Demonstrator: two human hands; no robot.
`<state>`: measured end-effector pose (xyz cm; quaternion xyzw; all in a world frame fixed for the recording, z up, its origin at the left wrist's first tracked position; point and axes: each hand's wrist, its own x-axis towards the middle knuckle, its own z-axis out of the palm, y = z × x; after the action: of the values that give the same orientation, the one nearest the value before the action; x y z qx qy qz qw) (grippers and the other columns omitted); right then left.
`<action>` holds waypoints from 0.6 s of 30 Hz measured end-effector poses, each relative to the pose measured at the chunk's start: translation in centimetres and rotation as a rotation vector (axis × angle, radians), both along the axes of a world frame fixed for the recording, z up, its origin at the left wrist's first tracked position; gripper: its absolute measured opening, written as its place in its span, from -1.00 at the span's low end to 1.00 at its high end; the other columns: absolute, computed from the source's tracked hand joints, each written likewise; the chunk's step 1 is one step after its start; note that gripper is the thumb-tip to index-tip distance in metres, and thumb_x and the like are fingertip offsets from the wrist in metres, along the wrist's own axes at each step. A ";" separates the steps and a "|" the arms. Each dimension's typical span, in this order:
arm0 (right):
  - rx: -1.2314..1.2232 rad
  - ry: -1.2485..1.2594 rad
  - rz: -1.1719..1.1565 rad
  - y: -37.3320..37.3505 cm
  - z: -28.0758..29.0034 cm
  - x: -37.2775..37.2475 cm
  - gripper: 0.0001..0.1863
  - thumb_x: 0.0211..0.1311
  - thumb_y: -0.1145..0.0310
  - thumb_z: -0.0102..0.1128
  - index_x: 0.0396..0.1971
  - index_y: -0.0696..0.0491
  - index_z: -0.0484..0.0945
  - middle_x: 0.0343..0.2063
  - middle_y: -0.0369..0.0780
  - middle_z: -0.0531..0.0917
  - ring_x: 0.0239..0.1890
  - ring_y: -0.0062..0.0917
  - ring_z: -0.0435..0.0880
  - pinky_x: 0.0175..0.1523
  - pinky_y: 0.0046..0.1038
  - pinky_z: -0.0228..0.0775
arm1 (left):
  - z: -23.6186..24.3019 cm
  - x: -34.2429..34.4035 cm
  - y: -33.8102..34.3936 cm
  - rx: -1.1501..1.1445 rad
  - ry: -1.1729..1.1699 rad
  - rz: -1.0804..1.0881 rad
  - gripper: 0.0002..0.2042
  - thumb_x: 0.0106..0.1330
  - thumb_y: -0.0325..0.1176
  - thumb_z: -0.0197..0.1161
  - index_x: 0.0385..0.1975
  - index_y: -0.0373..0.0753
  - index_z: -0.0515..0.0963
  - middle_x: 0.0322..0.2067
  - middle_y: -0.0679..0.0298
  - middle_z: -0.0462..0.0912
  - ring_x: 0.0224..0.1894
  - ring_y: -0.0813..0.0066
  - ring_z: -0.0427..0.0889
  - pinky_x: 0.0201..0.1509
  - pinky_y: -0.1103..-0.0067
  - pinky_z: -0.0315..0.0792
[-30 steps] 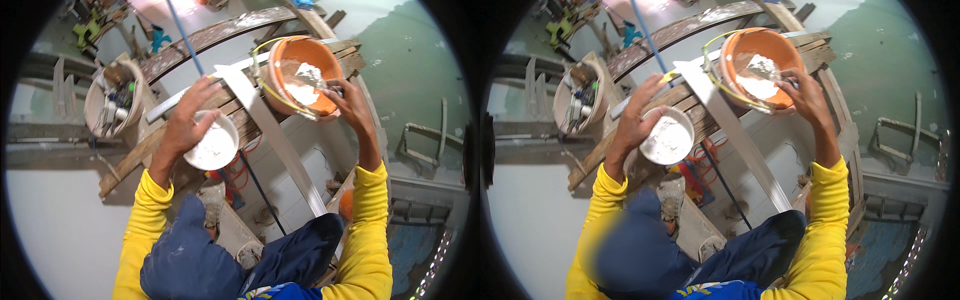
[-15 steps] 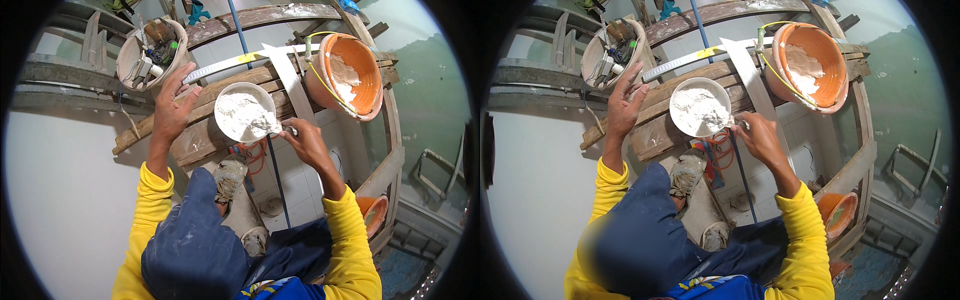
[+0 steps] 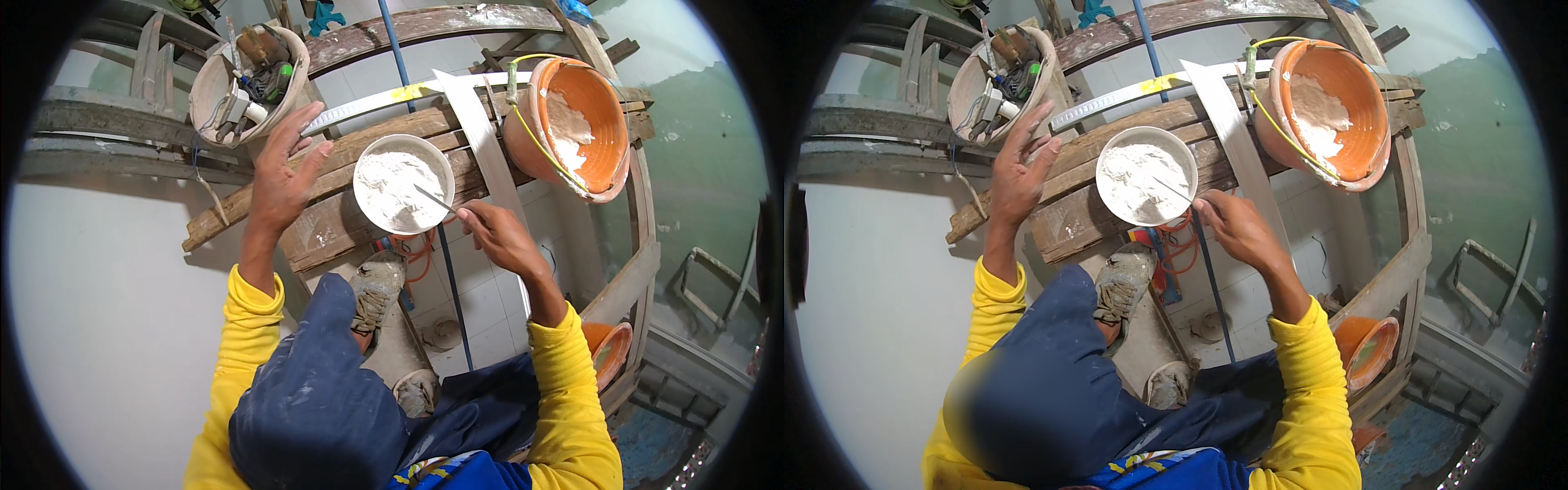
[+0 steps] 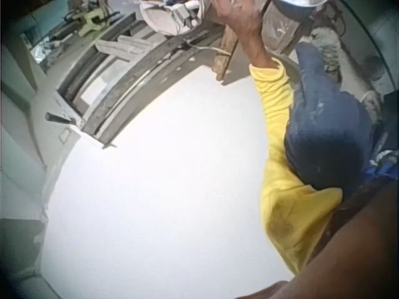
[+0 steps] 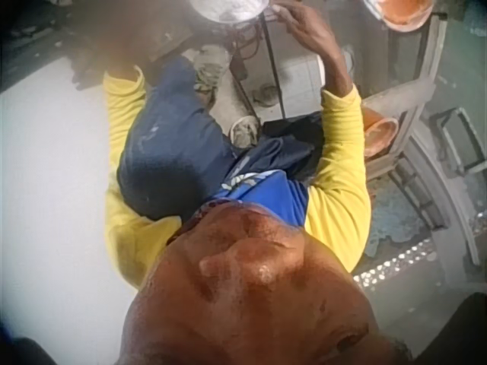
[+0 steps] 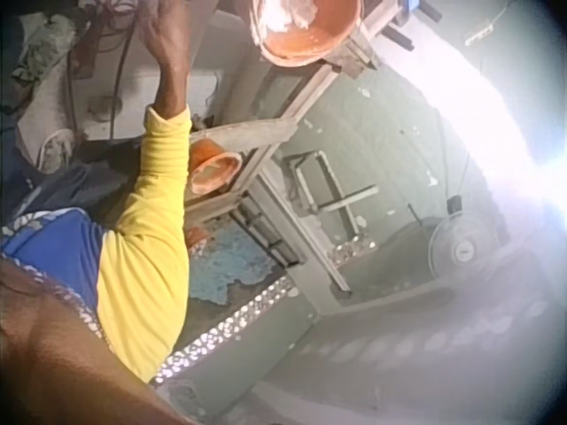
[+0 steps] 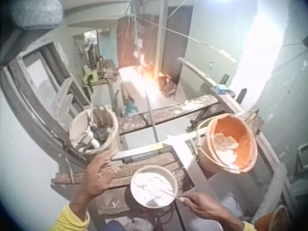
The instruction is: The person scoops a white paste from a bucket into a small container, mixes it with a putty knife, and applies the paste to a long white strip. The person then smooths the paste along the strip.
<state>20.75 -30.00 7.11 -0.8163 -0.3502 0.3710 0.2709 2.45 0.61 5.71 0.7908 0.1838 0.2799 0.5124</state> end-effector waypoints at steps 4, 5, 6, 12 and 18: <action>-0.019 0.055 -0.122 -2.0 4.8 2.4 -0.62 0.56 0.18 0.29 0.14 0.16 0.68 -0.23 -0.21 0.75 -0.19 -0.57 0.66 -0.09 -0.43 0.51 | -0.2 0.0 0.2 0.019 0.038 0.005 -0.49 0.45 -0.43 0.38 0.40 -0.17 0.53 0.39 0.13 0.54 0.39 0.30 0.54 0.37 0.36 0.52; 0.101 0.006 -0.166 -3.0 6.3 3.5 -0.60 0.54 0.20 0.32 0.15 0.18 0.67 -0.23 -0.21 0.74 -0.16 -0.58 0.66 -0.05 -0.46 0.52 | -0.3 0.4 0.2 0.024 0.048 0.002 -0.49 0.44 -0.43 0.38 0.40 -0.17 0.53 0.38 0.13 0.55 0.39 0.30 0.54 0.37 0.36 0.51; 0.222 -0.050 -0.209 -4.0 7.8 4.6 -0.59 0.52 0.22 0.35 0.16 0.21 0.67 -0.23 -0.21 0.74 -0.14 -0.59 0.66 -0.01 -0.49 0.52 | -0.4 0.5 0.2 0.031 0.054 -0.002 -0.49 0.44 -0.43 0.39 0.40 -0.16 0.53 0.37 0.13 0.56 0.39 0.29 0.54 0.37 0.36 0.51; -0.223 -1.175 -0.129 -7.3 10.6 16.6 -0.75 0.32 0.31 0.42 -0.04 -0.02 0.73 -0.20 -0.14 0.73 -0.10 -0.28 0.72 0.07 -0.16 0.39 | 0.6 4.7 -2.7 0.075 0.053 -0.180 -0.49 0.39 -0.42 0.44 0.35 -0.17 0.57 0.35 0.11 0.59 0.38 0.21 0.55 0.42 0.29 0.45; -0.523 -1.564 0.240 -5.6 2.4 25.0 -0.86 0.34 0.36 0.19 -0.31 -0.06 0.74 -0.18 -0.23 0.69 0.02 -0.40 0.68 0.24 -0.23 0.33 | 1.0 14.0 -9.4 0.467 -0.104 -0.583 -0.38 0.31 -0.36 0.48 0.40 -0.12 0.50 0.49 0.01 0.36 0.56 -0.02 0.29 0.62 0.18 0.22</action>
<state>45.74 -35.62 9.54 -0.8323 -0.4244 -0.2073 -0.2901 16.41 -8.79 6.69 0.8902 -0.1439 0.1963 0.3851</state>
